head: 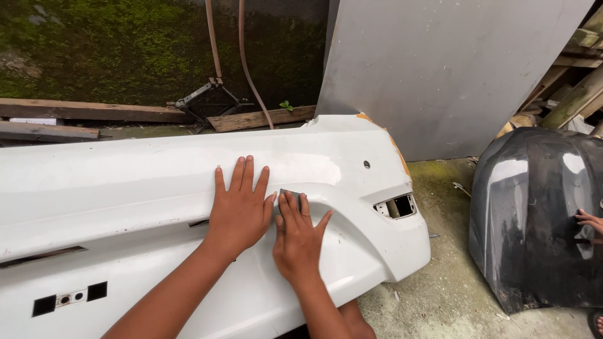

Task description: The person uses a sanding block to smooth the surface of a white car bumper. They work methodically across the bumper's contours, occasionally pausing to inspect the sandpaper. Another person is visible in the background sanding a black car part.

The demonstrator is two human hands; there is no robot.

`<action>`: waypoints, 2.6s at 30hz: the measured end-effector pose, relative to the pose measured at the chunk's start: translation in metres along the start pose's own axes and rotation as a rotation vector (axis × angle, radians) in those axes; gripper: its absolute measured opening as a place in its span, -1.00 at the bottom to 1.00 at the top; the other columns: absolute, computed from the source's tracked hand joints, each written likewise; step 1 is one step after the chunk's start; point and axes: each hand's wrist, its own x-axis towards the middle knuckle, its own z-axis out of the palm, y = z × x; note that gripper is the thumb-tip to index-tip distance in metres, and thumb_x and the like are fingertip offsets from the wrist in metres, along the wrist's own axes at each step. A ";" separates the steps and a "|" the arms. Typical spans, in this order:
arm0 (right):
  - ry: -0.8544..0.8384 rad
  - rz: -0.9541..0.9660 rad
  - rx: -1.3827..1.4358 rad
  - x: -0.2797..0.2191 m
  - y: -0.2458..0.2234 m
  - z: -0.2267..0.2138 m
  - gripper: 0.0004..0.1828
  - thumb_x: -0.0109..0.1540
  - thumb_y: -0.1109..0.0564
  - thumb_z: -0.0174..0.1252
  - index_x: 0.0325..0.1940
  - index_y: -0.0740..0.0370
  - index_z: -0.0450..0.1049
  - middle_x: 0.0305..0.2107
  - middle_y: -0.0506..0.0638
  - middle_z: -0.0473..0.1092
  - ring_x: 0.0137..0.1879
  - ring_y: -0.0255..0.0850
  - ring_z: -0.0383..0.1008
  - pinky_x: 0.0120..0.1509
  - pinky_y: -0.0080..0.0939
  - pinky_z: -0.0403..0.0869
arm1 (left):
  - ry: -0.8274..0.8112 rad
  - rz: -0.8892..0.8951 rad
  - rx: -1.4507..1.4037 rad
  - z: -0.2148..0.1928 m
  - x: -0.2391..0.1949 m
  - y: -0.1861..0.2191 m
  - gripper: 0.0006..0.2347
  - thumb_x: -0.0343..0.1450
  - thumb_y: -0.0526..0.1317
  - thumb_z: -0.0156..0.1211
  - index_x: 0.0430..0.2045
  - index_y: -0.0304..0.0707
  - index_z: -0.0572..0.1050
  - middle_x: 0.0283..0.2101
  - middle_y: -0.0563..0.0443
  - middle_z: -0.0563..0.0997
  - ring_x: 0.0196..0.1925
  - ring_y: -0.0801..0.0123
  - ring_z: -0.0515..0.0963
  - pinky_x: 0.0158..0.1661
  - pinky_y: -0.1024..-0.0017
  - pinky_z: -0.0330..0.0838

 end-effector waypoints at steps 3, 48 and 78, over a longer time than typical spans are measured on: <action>-0.034 -0.001 -0.034 0.000 0.034 -0.002 -0.49 0.40 0.04 -0.11 0.47 -0.13 0.28 0.39 -0.19 0.27 0.56 -0.13 0.11 0.48 0.64 -0.41 | -0.027 0.008 -0.014 -0.001 -0.001 -0.002 -0.50 0.59 0.02 -0.36 0.38 -0.24 0.24 0.46 -0.47 0.16 0.57 -0.17 0.00 0.37 -0.38 -0.38; 0.078 0.091 -0.117 0.002 0.073 0.025 -0.44 0.41 0.04 -0.18 0.54 -0.13 0.16 0.39 -0.14 0.29 0.55 -0.11 0.15 0.40 0.78 -0.28 | 0.340 0.034 0.250 0.049 0.003 -0.010 -0.51 0.55 0.07 -0.32 0.33 -0.15 0.28 0.45 -0.37 0.21 0.53 -0.07 0.11 0.36 -0.28 -0.01; -0.336 0.360 -0.098 0.064 0.044 -0.052 -0.49 0.47 -0.15 -0.34 0.48 -0.21 0.24 0.47 -0.31 0.14 0.60 -0.28 0.03 0.53 0.68 -0.51 | -0.062 0.003 -0.020 -0.005 -0.001 0.000 -0.50 0.59 0.00 -0.39 0.40 -0.27 0.19 0.48 -0.47 0.10 0.58 -0.19 -0.08 0.37 -0.38 -0.43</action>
